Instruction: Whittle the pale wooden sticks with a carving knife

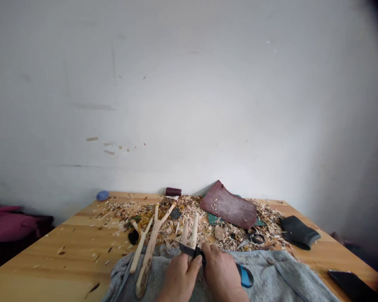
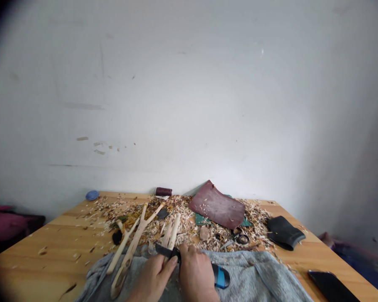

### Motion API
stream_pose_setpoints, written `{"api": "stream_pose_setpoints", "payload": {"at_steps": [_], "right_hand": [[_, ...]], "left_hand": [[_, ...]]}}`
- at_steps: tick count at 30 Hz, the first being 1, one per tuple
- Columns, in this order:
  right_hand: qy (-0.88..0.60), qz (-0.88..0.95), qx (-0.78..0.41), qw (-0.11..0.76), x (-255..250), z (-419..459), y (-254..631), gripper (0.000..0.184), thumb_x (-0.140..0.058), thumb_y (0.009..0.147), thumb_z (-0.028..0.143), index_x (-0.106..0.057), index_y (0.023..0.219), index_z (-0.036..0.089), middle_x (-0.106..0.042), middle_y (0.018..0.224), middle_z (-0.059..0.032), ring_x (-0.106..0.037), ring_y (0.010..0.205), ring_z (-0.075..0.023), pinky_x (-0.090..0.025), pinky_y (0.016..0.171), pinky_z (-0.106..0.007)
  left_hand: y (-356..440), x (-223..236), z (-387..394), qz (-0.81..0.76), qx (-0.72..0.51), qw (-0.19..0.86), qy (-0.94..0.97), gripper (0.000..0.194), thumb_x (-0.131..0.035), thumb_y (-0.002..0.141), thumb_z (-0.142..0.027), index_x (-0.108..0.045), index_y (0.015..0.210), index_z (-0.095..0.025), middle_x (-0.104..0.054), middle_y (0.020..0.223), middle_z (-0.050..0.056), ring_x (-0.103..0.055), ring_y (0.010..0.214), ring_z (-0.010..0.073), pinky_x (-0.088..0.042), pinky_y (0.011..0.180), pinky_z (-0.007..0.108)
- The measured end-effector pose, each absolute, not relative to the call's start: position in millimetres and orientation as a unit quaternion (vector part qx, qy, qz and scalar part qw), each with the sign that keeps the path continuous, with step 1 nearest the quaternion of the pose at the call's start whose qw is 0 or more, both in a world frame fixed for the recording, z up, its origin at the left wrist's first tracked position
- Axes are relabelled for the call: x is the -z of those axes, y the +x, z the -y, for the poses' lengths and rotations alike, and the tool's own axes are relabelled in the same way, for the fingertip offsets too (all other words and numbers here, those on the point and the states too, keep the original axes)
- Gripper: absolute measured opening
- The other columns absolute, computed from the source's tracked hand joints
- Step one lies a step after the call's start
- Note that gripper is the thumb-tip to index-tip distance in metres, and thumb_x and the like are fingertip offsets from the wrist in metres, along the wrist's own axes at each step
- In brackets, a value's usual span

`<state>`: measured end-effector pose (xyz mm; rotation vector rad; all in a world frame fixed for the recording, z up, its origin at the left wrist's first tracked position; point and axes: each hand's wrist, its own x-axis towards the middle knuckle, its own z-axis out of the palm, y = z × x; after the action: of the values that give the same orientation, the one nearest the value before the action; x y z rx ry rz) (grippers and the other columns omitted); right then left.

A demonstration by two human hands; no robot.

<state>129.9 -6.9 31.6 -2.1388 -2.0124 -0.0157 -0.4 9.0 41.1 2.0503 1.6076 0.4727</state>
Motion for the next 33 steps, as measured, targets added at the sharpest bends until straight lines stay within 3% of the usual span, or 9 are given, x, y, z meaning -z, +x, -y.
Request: {"api": "stream_pose_setpoints", "payload": {"at_steps": [13,21,29,33], "right_hand": [[-0.734,0.674,0.044,0.078,-30,7,127,0.035,-0.040,0.091,0.003,-0.063,0.108,0.023,-0.072,0.097,-0.0085,-0.071,0.093,-0.0257,-0.049,0.074,-0.031],[-0.747,0.653,0.029,0.122,-27,3,135,0.030,-0.045,0.089,0.004,-0.062,0.108,0.022,-0.072,0.098,-0.0075,-0.071,0.090,-0.0233,-0.048,0.071,-0.029],[-0.726,0.675,0.026,0.128,-28,4,140,0.032,-0.045,0.086,0.001,-0.063,0.101,0.022,-0.073,0.095,-0.0054,-0.072,0.085,-0.0200,-0.043,0.064,-0.024],[-0.719,0.686,0.025,0.110,-29,7,133,0.034,-0.045,0.085,-0.001,-0.064,0.100,0.022,-0.073,0.094,-0.0049,-0.072,0.085,-0.0203,-0.044,0.065,-0.024]], "left_hand": [[-1,-45,-8,-0.595,-0.142,0.217,0.760,0.034,-0.042,0.100,-0.034,-0.072,0.095,-0.020,-0.077,0.087,0.005,-0.071,0.085,0.0159,-0.039,0.065,0.022],[0,-40,-8,-0.576,-0.160,0.229,0.768,0.033,-0.040,0.100,-0.038,-0.068,0.098,-0.022,-0.077,0.090,0.004,-0.071,0.085,0.0156,-0.039,0.066,0.022],[-5,-50,-6,-0.572,-0.176,0.254,0.760,0.025,-0.040,0.092,-0.020,-0.065,0.089,-0.021,-0.074,0.089,0.002,-0.067,0.084,0.0137,-0.038,0.068,0.021],[-7,-49,-8,-0.587,-0.192,0.252,0.745,0.029,-0.038,0.091,-0.018,-0.065,0.079,-0.020,-0.074,0.086,0.004,-0.066,0.084,0.0149,-0.038,0.069,0.023]]}}
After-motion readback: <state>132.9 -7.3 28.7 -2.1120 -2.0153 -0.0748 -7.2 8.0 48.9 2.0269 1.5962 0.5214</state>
